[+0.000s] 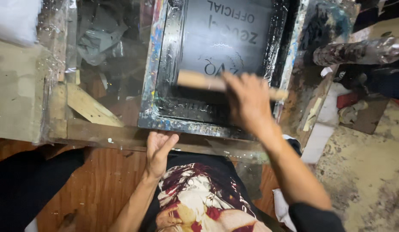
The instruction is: The person performs screen printing on a white plastic bag using a squeegee to apply black ink through a mesh frame. The person repeatedly pulls the squeegee across the frame, lifts the screen to reveal the printed logo, and repositions the bag for subsequent prints.
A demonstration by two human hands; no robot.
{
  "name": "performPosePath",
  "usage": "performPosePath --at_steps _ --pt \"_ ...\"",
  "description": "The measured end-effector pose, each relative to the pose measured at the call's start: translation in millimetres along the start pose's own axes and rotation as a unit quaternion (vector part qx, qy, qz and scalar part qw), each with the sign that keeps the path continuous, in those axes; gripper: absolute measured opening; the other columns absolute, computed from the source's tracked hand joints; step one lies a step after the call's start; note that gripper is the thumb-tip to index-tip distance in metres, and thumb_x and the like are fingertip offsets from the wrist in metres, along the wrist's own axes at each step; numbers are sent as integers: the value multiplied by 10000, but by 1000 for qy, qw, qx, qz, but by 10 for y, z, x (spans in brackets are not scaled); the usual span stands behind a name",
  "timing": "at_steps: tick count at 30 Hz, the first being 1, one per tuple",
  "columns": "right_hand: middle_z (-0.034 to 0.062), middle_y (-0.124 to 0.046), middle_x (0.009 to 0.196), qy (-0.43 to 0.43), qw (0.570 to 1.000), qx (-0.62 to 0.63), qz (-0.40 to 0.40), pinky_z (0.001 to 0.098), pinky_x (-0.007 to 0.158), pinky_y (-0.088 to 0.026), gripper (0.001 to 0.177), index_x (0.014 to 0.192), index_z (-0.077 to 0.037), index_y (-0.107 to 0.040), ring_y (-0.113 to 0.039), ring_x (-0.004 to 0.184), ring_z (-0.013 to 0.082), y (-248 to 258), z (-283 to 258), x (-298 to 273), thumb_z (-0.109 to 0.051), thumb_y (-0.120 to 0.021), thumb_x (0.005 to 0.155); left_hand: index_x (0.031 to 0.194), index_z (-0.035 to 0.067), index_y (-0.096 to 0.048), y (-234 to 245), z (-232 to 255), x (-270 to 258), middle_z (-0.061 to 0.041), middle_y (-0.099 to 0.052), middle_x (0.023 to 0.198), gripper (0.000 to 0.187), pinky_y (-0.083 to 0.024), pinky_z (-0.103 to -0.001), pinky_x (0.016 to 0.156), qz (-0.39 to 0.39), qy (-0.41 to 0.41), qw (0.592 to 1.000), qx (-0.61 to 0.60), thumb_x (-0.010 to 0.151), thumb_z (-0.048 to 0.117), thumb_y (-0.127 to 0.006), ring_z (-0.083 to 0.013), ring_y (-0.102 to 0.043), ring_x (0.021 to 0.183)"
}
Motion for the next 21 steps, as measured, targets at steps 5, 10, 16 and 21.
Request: performPosePath --at_steps 5,10,16,21 --pt "30 -649 978 22 995 12 94 364 847 -424 340 1336 -254 -705 -652 880 230 -11 -237 -394 -219 -695 998 1319 8 -530 362 -452 251 -100 -678 1123 478 -548 -306 900 8 -7 999 38 918 99 -774 -152 -708 1002" --pt "51 -647 1055 2 999 31 40 399 873 -415 586 1443 -207 -643 -647 960 259 -61 -198 -368 -190 -789 876 1339 5 -518 89 -121 248 -120 -704 1148 498 -558 -345 954 15 -3 999 40 929 112 -780 -178 -717 1040" --pt "113 -613 1180 -3 994 -85 65 480 997 -346 676 1527 -178 -584 -588 1108 309 -479 -317 -531 -252 -769 882 1296 -14 -549 173 -170 296 -153 -741 1085 505 -588 -379 929 41 22 997 65 919 181 -825 -184 -728 987" --pt "84 -589 1121 -15 991 -111 78 466 987 -348 606 1488 -227 -616 -578 1053 286 -521 -210 -415 -274 -735 896 1276 -3 -583 216 -192 306 -173 -762 1070 483 -614 -379 901 38 33 996 76 905 179 -834 -200 -759 976"
Point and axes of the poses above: each hand's wrist, its own x-axis towards the middle knuckle, its own y-axis out of the back of the hand, z = x × y, the point moved 10 cm from there along x, towards the middle knuckle
